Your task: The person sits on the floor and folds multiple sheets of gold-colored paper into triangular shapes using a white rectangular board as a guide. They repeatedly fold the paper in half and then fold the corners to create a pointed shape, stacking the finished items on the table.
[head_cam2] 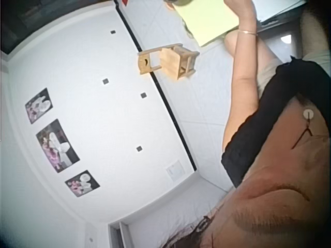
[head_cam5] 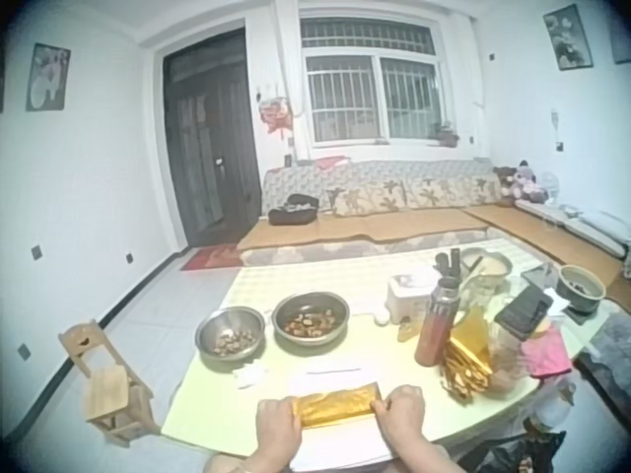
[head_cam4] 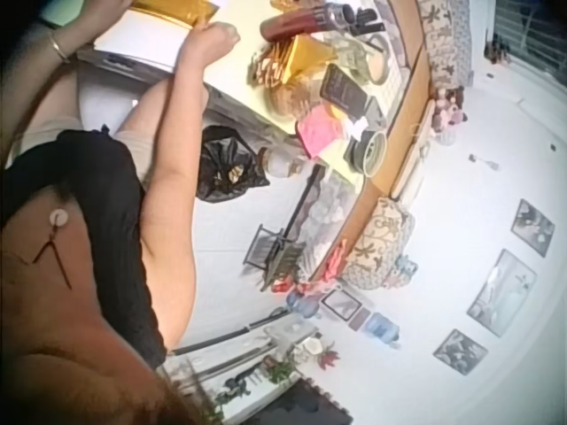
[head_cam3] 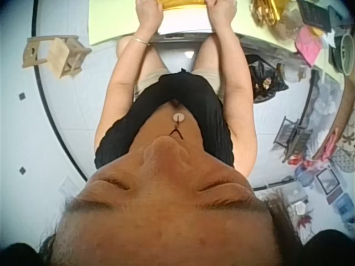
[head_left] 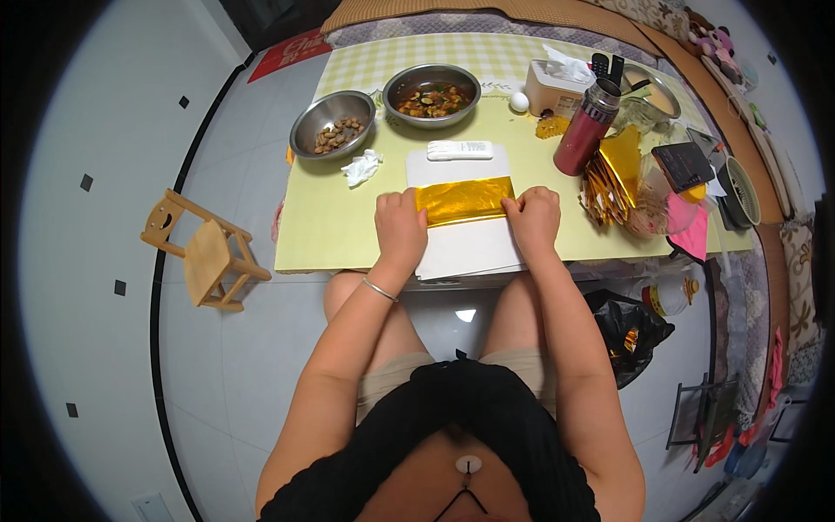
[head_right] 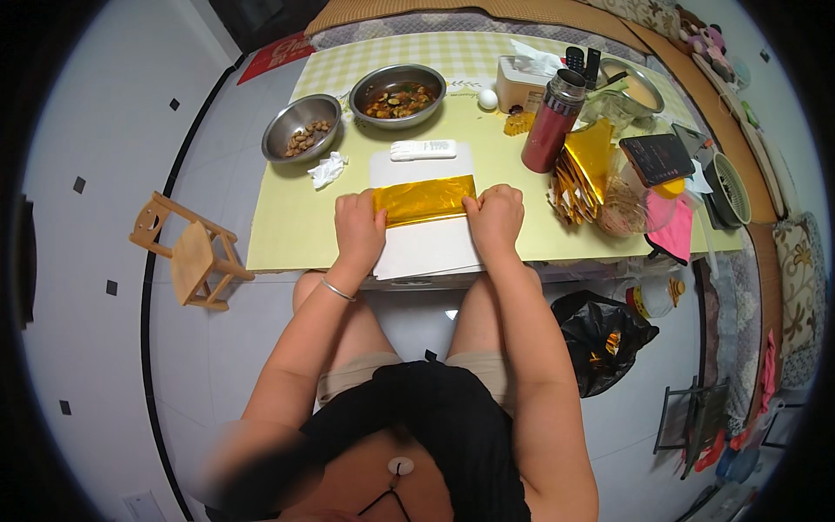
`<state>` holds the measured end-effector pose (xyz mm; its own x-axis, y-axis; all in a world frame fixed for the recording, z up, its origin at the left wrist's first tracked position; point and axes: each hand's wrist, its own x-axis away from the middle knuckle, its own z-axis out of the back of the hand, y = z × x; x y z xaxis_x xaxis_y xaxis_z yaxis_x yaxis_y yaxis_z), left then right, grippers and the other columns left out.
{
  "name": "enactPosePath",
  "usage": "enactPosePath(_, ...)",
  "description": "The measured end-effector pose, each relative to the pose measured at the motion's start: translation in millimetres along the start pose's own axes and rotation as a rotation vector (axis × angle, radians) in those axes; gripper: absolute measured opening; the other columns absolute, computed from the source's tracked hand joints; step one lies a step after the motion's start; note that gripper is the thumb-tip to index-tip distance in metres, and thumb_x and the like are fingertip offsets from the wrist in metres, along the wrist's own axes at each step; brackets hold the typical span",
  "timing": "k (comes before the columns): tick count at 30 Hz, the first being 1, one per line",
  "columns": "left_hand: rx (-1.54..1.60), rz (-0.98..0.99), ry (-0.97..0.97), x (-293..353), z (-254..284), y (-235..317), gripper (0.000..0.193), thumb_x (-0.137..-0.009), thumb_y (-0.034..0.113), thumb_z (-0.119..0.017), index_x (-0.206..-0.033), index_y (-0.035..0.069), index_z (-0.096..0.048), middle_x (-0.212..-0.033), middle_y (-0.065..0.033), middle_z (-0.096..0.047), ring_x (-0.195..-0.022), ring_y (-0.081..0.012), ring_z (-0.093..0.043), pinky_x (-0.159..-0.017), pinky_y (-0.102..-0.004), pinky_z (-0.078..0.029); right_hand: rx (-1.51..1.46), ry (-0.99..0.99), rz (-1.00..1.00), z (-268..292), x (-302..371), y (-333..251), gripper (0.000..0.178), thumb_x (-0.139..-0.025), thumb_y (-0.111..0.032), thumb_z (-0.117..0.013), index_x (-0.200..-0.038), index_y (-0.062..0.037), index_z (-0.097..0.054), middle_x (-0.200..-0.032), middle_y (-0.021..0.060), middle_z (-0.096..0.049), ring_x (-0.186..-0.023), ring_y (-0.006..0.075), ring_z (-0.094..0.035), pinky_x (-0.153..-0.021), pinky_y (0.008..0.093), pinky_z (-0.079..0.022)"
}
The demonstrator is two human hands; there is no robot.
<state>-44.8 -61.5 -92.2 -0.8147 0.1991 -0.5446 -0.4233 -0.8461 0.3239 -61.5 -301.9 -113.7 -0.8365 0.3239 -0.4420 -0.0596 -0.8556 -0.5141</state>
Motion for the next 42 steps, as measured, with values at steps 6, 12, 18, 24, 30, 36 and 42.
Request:
enactPosePath(6,0.173,-0.415,-0.368,-8.3,-15.9,-28.1,0.035,-0.093,0.017,-0.061,-0.127,0.009,-0.067,-0.141,-0.0241,-0.056,-0.128,-0.0435,-0.055,-0.103,-0.0443,-0.05,0.084,-0.091,0.041,7.2,-5.8,-11.9,0.026,-0.077,-0.026,-0.082,-0.082,-0.0039,-0.069,-0.096,0.0114,-0.066,-0.098,0.034,-0.058,-0.088,0.0458,-0.048)
enactPosePath(12,-0.021,-0.513,-0.605,-1.8,4.4,-4.4,0.085,-0.09,0.071,-0.053,-0.152,0.014,-0.045,-0.159,-0.0316,-0.029,-0.15,-0.0462,-0.024,-0.122,-0.0572,-0.017,0.17,-0.283,0.474,7.5,10.8,-21.2,0.048,-0.092,-0.025,-0.065,-0.134,-0.0028,-0.058,-0.148,0.019,-0.052,-0.144,0.0363,-0.04,-0.121,0.0547,-0.025)
enactPosePath(18,-0.093,-0.358,-0.652,27.7,33.6,-17.6,0.087,-0.091,0.063,-0.057,-0.155,0.008,-0.037,-0.162,-0.0247,-0.027,-0.152,-0.0436,-0.019,-0.119,-0.065,-0.013,0.138,-0.55,0.487,31.2,33.9,3.6,0.078,-0.098,-0.054,-0.053,-0.152,0.0006,-0.039,-0.16,0.0208,-0.036,-0.151,0.0351,-0.029,-0.123,0.052,-0.019)
enactPosePath(24,0.043,-0.236,-0.203,-3.0,14.6,-50.5,0.051,-0.08,0.024,-0.077,-0.124,0.001,-0.064,-0.124,-0.0208,-0.065,-0.125,-0.0436,-0.053,-0.108,-0.0507,-0.041,0.07,-0.322,0.352,42.0,11.7,17.2,0.051,-0.096,-0.031,-0.062,-0.136,0.0001,-0.057,-0.15,0.0237,-0.047,-0.139,0.0382,-0.044,-0.116,0.048,-0.034)
enactPosePath(30,0.151,0.069,-0.408,-52.1,-4.1,-43.7,0.041,-0.07,0.011,-0.085,-0.106,0.001,-0.07,-0.092,-0.0145,-0.068,-0.09,-0.0319,-0.064,-0.083,-0.0409,-0.052,-0.711,-0.409,-0.194,-0.3,-6.6,-2.6,0.04,-0.098,0.0,-0.052,-0.137,0.0059,-0.052,-0.087,0.01,-0.067,-0.07,0.0133,-0.066,-0.065,0.0255,-0.056)
enactPosePath(36,0.321,0.254,-0.501,-52.2,-11.8,-56.4,0.024,-0.069,0.005,-0.084,-0.084,0.001,-0.066,-0.075,-0.0077,-0.066,-0.066,-0.0193,-0.063,-0.064,-0.0338,-0.052,-0.94,-0.481,-0.492,-5.1,-18.0,3.1,0.046,-0.097,0.001,-0.054,-0.142,0.0106,-0.045,-0.083,0.0098,-0.066,-0.066,0.0127,-0.065,-0.058,0.0236,-0.055)
enactPosePath(42,0.906,0.617,-0.421,-22.3,15.2,-29.9,0.007,-0.086,-0.008,-0.067,-0.087,-0.001,-0.066,-0.078,-0.0066,-0.068,-0.061,-0.0122,-0.064,-0.053,-0.0218,-0.05,-1.133,-0.487,-0.586,7.8,-19.5,5.5,0.026,-0.099,-0.005,-0.06,-0.121,0.0071,-0.058,-0.085,0.01,-0.067,-0.067,0.0132,-0.067,-0.059,0.0228,-0.057)
